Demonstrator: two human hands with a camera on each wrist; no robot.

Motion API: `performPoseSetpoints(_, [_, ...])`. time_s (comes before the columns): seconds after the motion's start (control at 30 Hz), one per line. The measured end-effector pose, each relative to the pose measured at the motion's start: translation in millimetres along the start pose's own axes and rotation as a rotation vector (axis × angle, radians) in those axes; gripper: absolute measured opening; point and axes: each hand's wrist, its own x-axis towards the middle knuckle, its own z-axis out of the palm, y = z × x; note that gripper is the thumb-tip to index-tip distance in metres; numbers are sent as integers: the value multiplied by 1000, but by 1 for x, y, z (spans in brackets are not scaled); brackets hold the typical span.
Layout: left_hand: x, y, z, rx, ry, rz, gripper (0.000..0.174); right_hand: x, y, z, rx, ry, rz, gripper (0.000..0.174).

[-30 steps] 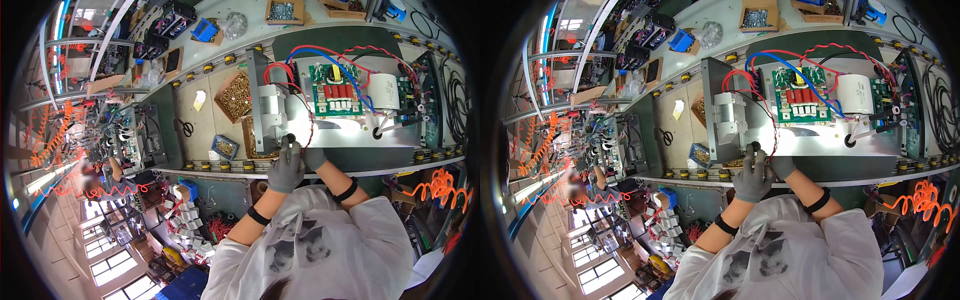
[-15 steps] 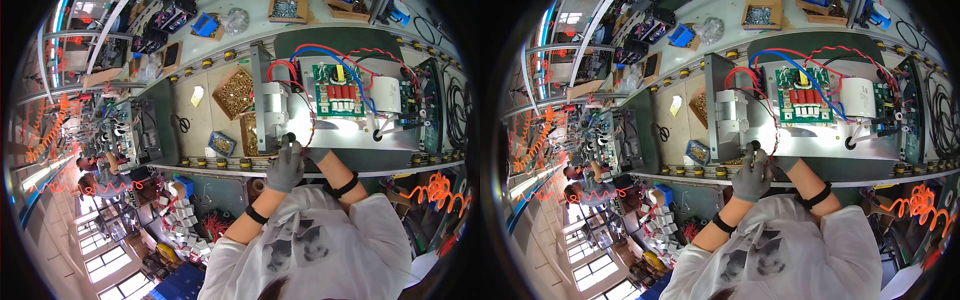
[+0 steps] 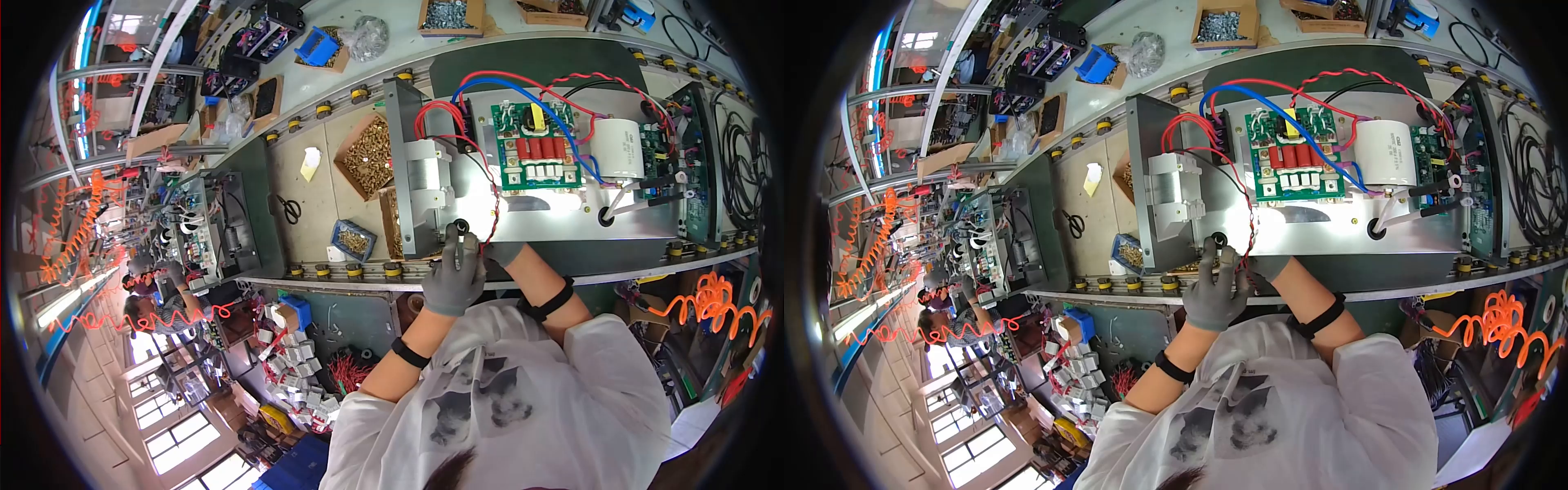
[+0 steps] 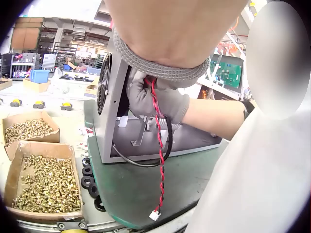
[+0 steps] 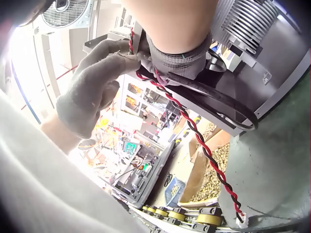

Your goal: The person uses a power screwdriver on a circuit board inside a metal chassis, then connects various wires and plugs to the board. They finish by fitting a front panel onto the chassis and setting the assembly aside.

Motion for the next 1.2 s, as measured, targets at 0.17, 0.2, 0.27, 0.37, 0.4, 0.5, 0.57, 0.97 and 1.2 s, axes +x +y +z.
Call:
performPoseSetpoints(0.17, [0, 3, 1, 33, 9, -17, 41, -10, -3, 8, 24, 33, 12, 24])
performPoseSetpoints(0.2, [-1, 3, 2, 32, 8, -12, 41, -9, -13, 8, -616, -143, -195, 24])
performPoseSetpoints(0.27, [0, 5, 0, 29, 8, -27, 41, -11, -18, 9, -1258, -321, -405, 25])
performPoseSetpoints(0.37, [1, 11, -8, -6, -44, -70, 42, -14, -14, 20, -77, 168, 165, 23])
performPoseSetpoints(0.4, [2, 12, -12, -27, -93, -97, 43, -13, -10, 11, -140, 158, 140, 23])
performPoseSetpoints(0.5, [14, 10, -31, -157, -135, -128, 42, -10, 8, -36, -330, 130, 65, 23])
performPoseSetpoints(0.57, [16, 6, -39, -204, -145, -144, 38, 2, 18, -63, -451, 93, 13, 23])
performPoseSetpoints(0.97, [33, 8, -24, 43, -250, -220, 34, -16, -27, -9, -491, 390, 191, 22])
performPoseSetpoints(1.2, [37, 15, -24, -24, -66, -206, 22, -24, -51, -4, -340, 298, 249, 22])
